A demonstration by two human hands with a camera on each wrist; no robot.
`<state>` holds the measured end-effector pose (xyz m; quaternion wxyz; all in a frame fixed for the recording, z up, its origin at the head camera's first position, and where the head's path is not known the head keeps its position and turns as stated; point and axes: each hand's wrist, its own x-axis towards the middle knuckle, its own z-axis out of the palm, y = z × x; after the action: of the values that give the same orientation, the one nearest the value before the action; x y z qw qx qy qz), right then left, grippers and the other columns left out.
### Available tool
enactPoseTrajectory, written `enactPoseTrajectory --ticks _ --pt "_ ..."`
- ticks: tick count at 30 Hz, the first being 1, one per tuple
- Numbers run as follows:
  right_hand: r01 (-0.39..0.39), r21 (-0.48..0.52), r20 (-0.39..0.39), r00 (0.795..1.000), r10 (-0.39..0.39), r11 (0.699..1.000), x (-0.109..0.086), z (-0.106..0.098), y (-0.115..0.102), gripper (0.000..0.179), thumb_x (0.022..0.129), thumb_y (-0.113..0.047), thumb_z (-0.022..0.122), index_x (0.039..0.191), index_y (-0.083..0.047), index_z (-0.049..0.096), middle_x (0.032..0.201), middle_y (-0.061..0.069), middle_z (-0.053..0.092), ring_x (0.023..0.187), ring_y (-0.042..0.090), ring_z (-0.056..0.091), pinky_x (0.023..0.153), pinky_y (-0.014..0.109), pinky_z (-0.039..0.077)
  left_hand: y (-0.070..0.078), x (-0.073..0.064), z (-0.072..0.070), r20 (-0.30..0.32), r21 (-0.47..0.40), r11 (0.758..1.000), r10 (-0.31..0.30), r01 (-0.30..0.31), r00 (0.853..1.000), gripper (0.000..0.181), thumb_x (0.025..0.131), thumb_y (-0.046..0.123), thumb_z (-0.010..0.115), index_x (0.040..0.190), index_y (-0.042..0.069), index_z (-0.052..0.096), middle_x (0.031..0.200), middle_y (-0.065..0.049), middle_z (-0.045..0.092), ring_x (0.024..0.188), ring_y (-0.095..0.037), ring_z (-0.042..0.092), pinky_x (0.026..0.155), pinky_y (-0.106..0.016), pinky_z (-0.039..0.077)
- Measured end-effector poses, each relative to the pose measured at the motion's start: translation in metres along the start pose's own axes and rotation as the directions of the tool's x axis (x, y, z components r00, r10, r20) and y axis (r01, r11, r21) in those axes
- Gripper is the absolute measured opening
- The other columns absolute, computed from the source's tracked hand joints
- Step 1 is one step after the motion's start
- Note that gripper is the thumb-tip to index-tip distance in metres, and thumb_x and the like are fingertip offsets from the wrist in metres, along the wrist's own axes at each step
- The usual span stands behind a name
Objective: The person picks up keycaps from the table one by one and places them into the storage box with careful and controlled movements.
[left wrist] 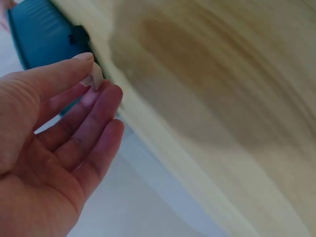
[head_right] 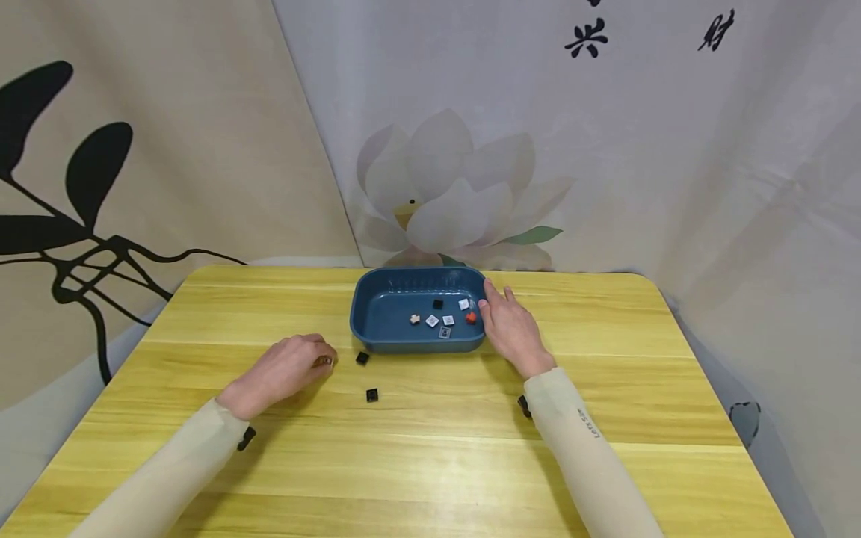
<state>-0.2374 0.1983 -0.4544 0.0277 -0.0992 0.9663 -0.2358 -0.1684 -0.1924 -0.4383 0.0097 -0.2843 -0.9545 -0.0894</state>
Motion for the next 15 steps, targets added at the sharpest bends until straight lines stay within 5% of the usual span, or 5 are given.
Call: enactPoseTrajectory --ticks 15 --pt "0.014 0.007 -0.014 1.000 -0.013 1.000 0.000 0.001 0.000 0.058 0.114 -0.032 0.033 0.164 -0.004 0.025 0.165 0.019 0.033 0.154 0.043 0.024 0.116 0.064 0.031 0.029 0.018 -0.029 -0.161 0.006 0.999 0.051 -0.051 0.986 0.018 0.091 0.014 0.081 0.107 0.007 0.080 0.099 -0.001 0.071 0.079 -0.014 0.066 0.070 -0.031 0.057"
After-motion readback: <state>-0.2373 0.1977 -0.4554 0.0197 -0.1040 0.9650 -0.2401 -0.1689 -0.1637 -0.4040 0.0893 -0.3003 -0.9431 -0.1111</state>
